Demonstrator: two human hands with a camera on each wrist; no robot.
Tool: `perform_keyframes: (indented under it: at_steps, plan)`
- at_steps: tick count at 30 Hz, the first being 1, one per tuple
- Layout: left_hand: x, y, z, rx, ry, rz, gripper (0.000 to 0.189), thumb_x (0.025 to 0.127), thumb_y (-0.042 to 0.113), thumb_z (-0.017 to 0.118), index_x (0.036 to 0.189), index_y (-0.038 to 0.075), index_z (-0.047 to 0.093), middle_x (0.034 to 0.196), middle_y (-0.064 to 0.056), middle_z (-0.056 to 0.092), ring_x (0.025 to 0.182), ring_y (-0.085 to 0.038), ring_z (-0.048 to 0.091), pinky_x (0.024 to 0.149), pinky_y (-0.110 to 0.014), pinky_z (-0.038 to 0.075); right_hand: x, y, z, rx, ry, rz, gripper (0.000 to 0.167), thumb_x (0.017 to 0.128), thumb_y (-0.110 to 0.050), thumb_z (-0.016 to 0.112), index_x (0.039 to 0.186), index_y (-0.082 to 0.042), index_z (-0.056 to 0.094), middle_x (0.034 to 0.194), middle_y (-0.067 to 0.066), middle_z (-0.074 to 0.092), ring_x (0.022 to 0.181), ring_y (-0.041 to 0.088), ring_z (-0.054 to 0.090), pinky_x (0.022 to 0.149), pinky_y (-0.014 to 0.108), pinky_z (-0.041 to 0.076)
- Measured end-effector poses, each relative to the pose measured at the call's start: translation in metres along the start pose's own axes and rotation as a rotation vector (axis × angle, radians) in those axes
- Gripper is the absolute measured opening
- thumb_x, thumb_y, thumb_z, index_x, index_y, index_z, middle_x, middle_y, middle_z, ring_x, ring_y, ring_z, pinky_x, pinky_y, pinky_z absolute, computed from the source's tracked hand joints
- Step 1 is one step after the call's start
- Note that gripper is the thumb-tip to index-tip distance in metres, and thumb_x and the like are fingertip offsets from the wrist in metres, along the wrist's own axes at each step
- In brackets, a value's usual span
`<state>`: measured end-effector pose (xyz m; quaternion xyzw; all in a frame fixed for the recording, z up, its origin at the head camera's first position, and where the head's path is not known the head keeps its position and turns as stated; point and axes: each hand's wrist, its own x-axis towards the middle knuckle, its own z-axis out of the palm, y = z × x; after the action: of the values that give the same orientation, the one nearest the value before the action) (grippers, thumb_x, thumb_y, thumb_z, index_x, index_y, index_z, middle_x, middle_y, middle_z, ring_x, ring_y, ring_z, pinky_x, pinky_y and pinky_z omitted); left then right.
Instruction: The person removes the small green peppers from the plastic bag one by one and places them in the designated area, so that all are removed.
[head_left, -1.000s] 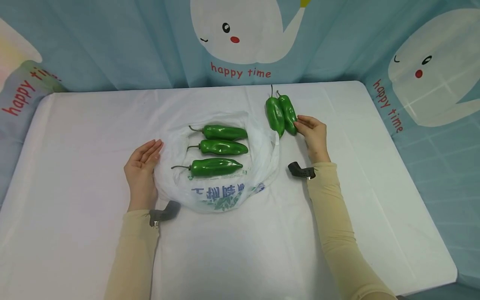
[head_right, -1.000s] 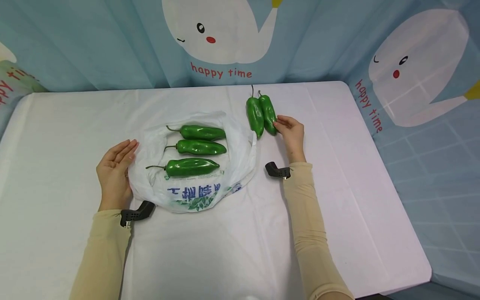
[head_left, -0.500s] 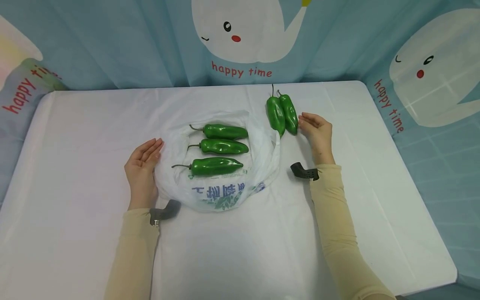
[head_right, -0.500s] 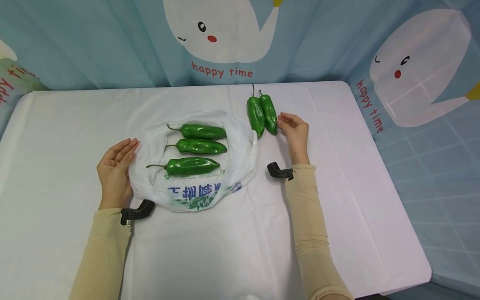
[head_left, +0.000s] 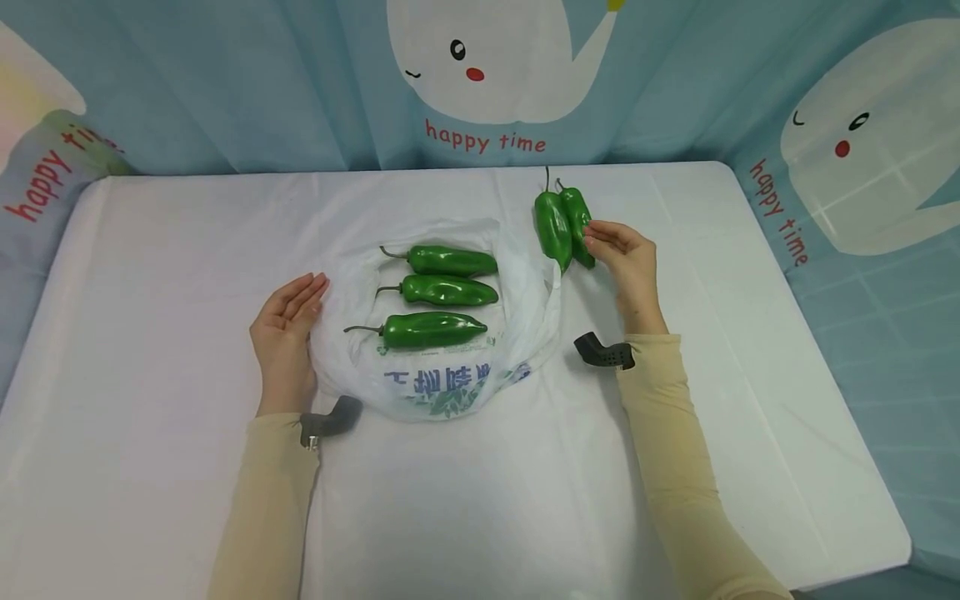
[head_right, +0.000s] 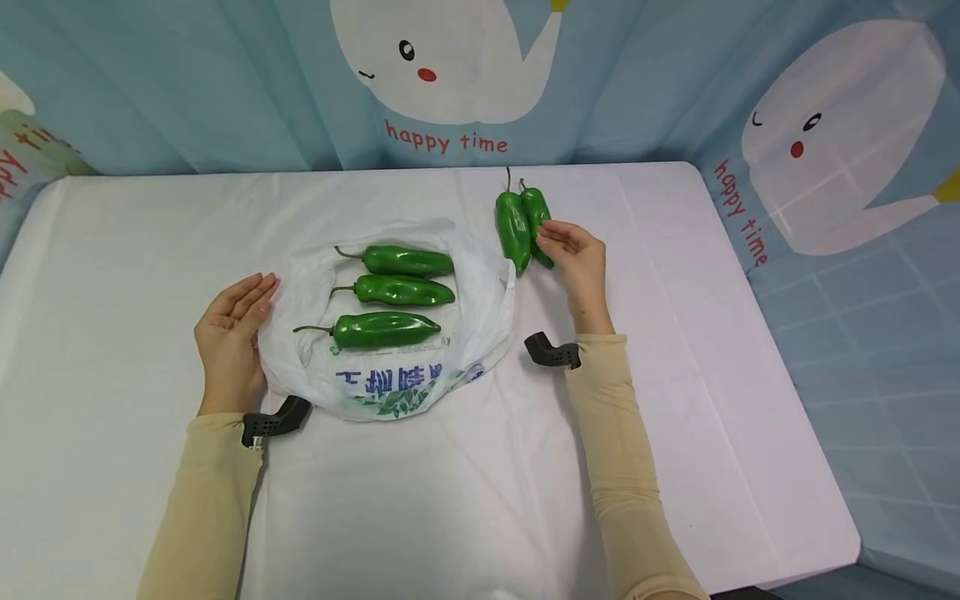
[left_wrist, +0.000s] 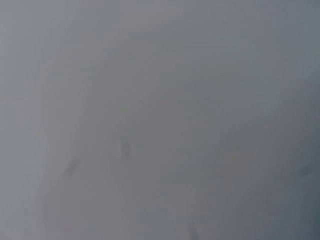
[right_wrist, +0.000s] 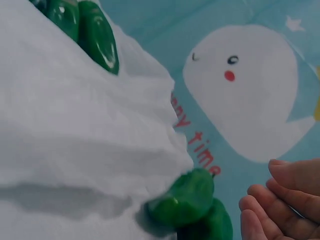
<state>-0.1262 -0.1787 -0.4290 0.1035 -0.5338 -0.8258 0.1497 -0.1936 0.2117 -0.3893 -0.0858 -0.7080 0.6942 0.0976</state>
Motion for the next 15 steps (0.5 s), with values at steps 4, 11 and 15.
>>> perform_keyframes:
  at_steps: [4, 11, 15]
  plan:
    - [0.000, 0.001, 0.001, 0.009, 0.000, -0.003, 0.031, 0.087, -0.019, 0.050, 0.116, -0.009, 0.059, 0.112, -0.016, 0.065, 0.108, -0.022, 0.062, 0.095, -0.024, 0.046, -0.008, -0.004, 0.008, 0.009, -0.058, 0.007, 0.032, 0.084, 0.005, 0.067, 0.114, 0.013, 0.059, 0.097, 0.004, 0.069, 0.092, 0.014, 0.064, 0.080, 0.019, 0.052]
    - [0.000, 0.001, 0.001, -0.021, 0.005, -0.019, 0.031, 0.087, -0.019, 0.051, 0.115, -0.010, 0.059, 0.111, -0.016, 0.066, 0.107, -0.022, 0.063, 0.094, -0.023, 0.046, -0.024, -0.008, 0.020, 0.014, -0.143, -0.025, 0.027, 0.085, 0.003, 0.066, 0.111, 0.009, 0.063, 0.099, 0.005, 0.069, 0.092, 0.015, 0.065, 0.084, 0.022, 0.052]
    - [0.000, 0.001, 0.001, 0.003, 0.008, -0.016, 0.031, 0.087, -0.019, 0.050, 0.115, -0.008, 0.060, 0.112, -0.016, 0.065, 0.107, -0.022, 0.062, 0.094, -0.023, 0.046, -0.033, -0.010, 0.027, -0.016, -0.197, -0.061, 0.029, 0.087, 0.001, 0.065, 0.114, 0.011, 0.061, 0.101, 0.006, 0.069, 0.092, 0.014, 0.065, 0.086, 0.024, 0.051]
